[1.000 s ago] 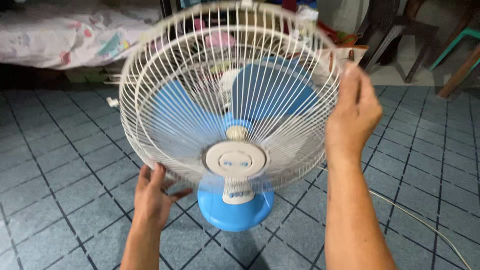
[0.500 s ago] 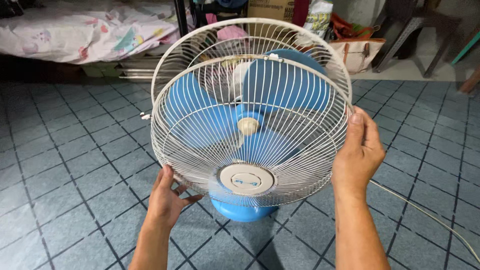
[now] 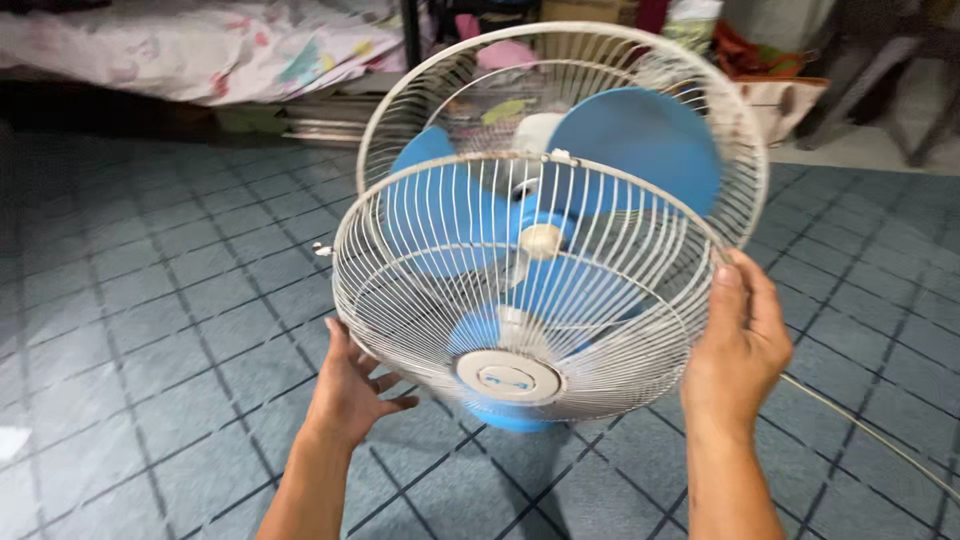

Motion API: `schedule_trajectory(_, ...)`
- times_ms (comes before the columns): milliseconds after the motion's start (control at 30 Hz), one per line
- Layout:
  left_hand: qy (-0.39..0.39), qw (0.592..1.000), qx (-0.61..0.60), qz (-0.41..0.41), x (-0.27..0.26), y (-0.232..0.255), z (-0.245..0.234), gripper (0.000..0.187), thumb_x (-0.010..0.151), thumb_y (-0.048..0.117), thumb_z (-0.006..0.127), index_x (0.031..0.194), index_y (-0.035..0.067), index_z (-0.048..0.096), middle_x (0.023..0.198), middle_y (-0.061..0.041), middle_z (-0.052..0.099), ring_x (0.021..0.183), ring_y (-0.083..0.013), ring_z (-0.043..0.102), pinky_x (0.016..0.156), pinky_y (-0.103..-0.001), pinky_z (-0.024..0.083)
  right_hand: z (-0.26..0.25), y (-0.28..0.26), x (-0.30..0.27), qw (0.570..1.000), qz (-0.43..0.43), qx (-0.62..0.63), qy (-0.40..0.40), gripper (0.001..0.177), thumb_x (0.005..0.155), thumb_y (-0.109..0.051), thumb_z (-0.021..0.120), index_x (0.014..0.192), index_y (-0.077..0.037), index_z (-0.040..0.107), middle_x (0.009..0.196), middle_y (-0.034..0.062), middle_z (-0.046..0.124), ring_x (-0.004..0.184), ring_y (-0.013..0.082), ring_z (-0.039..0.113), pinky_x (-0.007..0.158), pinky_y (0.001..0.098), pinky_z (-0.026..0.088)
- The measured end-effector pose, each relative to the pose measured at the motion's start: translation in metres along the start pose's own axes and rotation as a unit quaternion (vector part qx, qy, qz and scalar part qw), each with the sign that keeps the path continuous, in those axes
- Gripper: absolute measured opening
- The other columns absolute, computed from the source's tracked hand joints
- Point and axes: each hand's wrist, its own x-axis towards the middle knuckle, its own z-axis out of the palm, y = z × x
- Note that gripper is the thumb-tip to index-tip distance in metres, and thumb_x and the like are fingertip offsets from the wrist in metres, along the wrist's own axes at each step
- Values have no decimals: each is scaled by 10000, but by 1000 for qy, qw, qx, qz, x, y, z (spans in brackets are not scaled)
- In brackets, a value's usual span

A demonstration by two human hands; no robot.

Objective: The person disassembles a blue pedestal fan by removing the front grille, unscrewing the central hub cap, and detaching the fan blades. The parts are placed on the floor next to the fan base.

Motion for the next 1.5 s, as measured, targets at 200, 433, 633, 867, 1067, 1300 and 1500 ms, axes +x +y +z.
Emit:
schedule_trajectory(200, 44, 998, -41, -32, -20, 19, -15, 1005, 892, 837, 102, 1560, 149, 402, 1596, -253, 385, 1416, -522, 409, 1081, -764, 377, 1, -18, -33, 997, 57, -34, -50, 331, 1088, -188, 591, 1373, -28, 646, 1158, 65, 679, 1025, 99, 609, 846, 244, 485)
schedule_trajectory(433, 34, 998, -53, -31, -40, 49, -44, 950, 868, 819, 131, 1506, 204, 474, 1539, -200, 502, 1397, -508, 471, 1062, -766, 363, -2, -28, -69, 979, 94, -135, -116, 347, 1036, -197, 633, 1358, -73, 665, 1240, 89, 711, 1162, 148, 633, 936, 270, 486)
schedule_trajectory(633, 37, 993, -111, 3, -29, 57, -105, 865, 889, 786, 219, 1432, 200, 548, 1446, -150, 596, 1291, -464, 552, 997, -783, 398, 24, -13, -97, 983, 83, -45, -155, 370, 1026, -194, 625, 1373, -65, 629, 1464, 119, 593, 1171, 181, 607, 841, 291, 540)
schedule_trajectory(867, -169, 940, -266, 128, 27, 45, -218, 726, 984, 746, 384, 1355, 151, 571, 1261, -113, 610, 1133, -396, 589, 955, -688, 453, 69, -1, -133, 922, 311, 98, -208, 521, 972, -212, 550, 1472, -71, 507, 1478, 133, 562, 1185, 208, 650, 773, 420, 613)
schedule_trajectory(1067, 121, 955, -211, 169, 22, 62, -287, 558, 992, 586, 467, 1322, 154, 592, 1144, -34, 636, 1023, -305, 620, 916, -606, 493, 107, 32, -148, 759, 473, 354, -274, 622, 922, -323, 547, 1482, -53, 530, 1548, 123, 494, 1305, 374, 544, 864, 557, 577)
schedule_trajectory(1300, 212, 966, -108, 101, 13, 72, -326, 463, 1016, 292, 477, 1460, 164, 503, 1302, -100, 536, 1124, -348, 589, 978, -672, 496, 205, 89, -205, 784, 479, 251, -303, 570, 908, -121, 515, 1477, -101, 490, 1545, 18, 409, 1400, 276, 419, 940, 564, 556)
schedule_trajectory(1500, 198, 976, 66, 63, 8, 31, -368, 601, 978, 177, 526, 1562, 163, 385, 1349, -161, 553, 990, -431, 692, 736, -556, 621, 240, 131, -244, 815, 424, 138, -371, 602, 970, -76, 479, 1560, -151, 389, 1503, 163, 482, 1214, 275, 605, 897, 460, 624)
